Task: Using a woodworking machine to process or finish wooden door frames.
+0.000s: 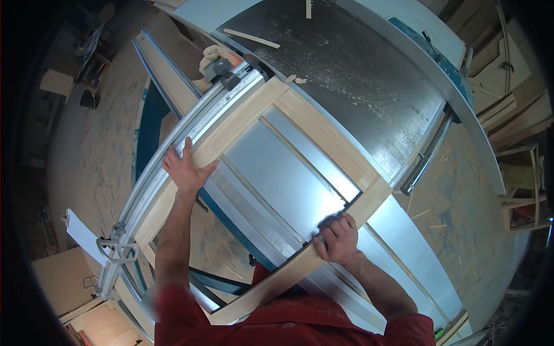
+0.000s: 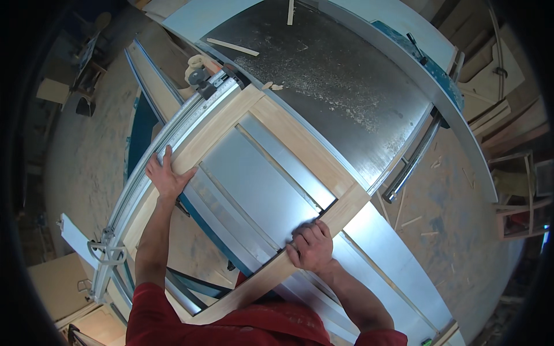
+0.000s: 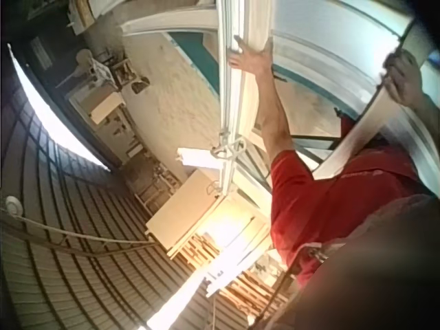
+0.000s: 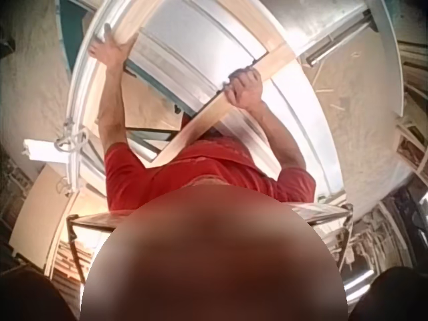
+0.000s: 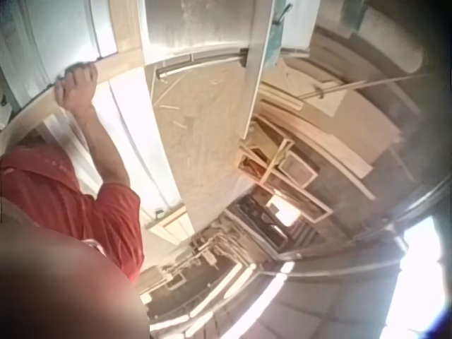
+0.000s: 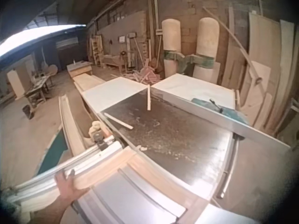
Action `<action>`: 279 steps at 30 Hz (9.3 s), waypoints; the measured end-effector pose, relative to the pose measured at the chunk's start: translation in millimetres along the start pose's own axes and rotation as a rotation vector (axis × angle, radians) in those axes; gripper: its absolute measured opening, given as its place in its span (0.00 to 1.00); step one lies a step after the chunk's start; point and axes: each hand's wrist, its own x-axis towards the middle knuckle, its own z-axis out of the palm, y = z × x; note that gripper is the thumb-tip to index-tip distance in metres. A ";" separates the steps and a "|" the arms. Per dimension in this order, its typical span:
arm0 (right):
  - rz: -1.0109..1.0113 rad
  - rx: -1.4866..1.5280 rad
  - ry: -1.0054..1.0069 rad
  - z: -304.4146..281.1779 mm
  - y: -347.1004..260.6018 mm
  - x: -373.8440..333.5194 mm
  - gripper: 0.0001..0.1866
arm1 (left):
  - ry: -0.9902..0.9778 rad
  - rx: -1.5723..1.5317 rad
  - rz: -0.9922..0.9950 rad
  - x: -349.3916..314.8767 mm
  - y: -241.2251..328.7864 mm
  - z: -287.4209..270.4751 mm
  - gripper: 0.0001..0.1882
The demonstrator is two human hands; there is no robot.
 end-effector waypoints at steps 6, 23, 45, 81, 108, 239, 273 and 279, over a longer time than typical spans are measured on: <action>0.017 0.010 0.005 -0.1 2.1 0.0 0.13 | 0.025 0.004 0.012 -0.3 0.1 3.8 0.62; 0.027 0.023 0.014 8.1 9.0 3.3 0.12 | 0.127 -0.028 0.086 7.5 -2.8 15.8 0.60; 0.007 0.035 0.028 21.4 13.7 1.2 0.12 | 0.126 0.018 0.083 8.6 -5.0 28.5 0.59; -0.028 0.029 0.051 32.0 32.6 -4.2 0.11 | 0.204 0.090 0.102 14.9 -10.2 50.7 0.56; -0.051 0.047 0.124 25.5 44.8 -6.8 0.12 | 0.299 0.143 0.147 23.9 -9.3 53.8 0.56; 0.708 -0.177 0.202 -179.1 -159.1 -689.8 0.40 | -0.397 -0.957 0.192 -792.9 255.1 -335.3 0.27; 0.928 -0.695 0.367 -75.0 -225.8 -608.4 0.37 | -0.374 -0.593 0.839 -564.5 37.5 -204.2 0.42; 0.646 -0.540 0.158 -102.4 -136.3 -517.3 0.38 | -0.453 -0.612 0.614 -611.8 -10.8 -240.5 0.40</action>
